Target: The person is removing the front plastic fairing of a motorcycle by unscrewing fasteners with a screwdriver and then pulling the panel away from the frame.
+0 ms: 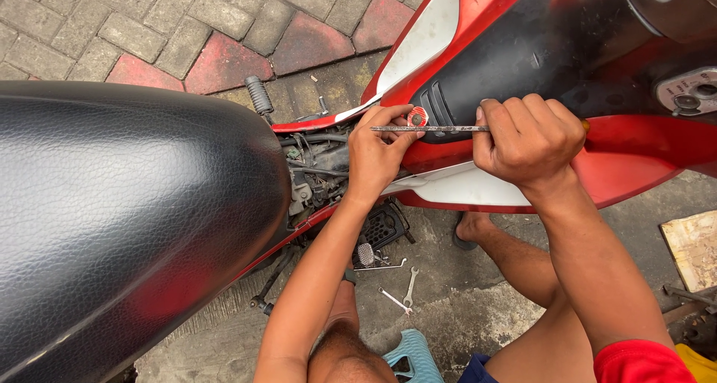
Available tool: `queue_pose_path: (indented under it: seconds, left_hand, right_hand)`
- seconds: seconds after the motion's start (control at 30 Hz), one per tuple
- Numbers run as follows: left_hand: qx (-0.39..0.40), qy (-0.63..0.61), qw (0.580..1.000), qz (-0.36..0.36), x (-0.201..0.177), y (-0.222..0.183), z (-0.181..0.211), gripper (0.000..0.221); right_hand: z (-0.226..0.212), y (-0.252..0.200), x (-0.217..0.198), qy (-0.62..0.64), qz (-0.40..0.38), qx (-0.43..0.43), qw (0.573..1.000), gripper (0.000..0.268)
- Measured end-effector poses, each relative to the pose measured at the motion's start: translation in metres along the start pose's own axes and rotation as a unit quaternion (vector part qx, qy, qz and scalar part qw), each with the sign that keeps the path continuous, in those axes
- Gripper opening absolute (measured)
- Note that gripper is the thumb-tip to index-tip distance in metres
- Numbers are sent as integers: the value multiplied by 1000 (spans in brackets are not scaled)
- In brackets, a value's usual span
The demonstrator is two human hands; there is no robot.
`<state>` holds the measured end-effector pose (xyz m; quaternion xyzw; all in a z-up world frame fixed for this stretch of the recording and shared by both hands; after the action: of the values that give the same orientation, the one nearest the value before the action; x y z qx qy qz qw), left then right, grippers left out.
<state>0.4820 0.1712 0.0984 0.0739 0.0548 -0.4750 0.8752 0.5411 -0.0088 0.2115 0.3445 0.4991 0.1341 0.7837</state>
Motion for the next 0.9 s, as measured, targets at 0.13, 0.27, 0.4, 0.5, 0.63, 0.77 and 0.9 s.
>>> queue_pose_path:
  seconds: [0.13, 0.27, 0.4, 0.5, 0.63, 0.77, 0.9]
  left_hand:
    - [18, -20, 1000, -1, 1, -2, -2, 41]
    - [54, 30, 997, -41, -1, -5, 9, 34]
    - [43, 17, 998, -52, -1, -6, 11, 35]
    - [38, 46, 996, -61, -1, -8, 7, 37]
    - [62, 72, 994, -44, -1, -9, 13, 38]
    - [71, 83, 994, -9, 2, -9, 13, 35]
    - [123, 116, 985, -19, 1, -11, 18, 39]
  right_hand:
    - [0, 0, 0, -8, -1, 0, 1000, 13]
    - [-3, 4, -4, -28, -29, -17, 999, 16]
    - [-3, 5, -4, -28, -27, -17, 999, 16]
    - [-3, 4, -4, -30, -29, -14, 999, 17]
    - [-3, 4, -4, -30, -29, -14, 999, 17]
    - [-3, 5, -5, -26, -28, -20, 999, 15]
    - [-3, 5, -5, -27, -31, -19, 999, 17]
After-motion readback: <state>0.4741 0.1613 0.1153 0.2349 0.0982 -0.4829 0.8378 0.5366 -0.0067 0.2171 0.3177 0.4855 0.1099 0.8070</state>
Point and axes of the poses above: each hand's wrist, its own y-axis towards the middle knuckle, its own x-axis out of the palm, z = x × y, the point moved 5 cm from there along y, towards the middle knuckle, and after that the axes turned 11 degrees about y, right-handed, at the moved point
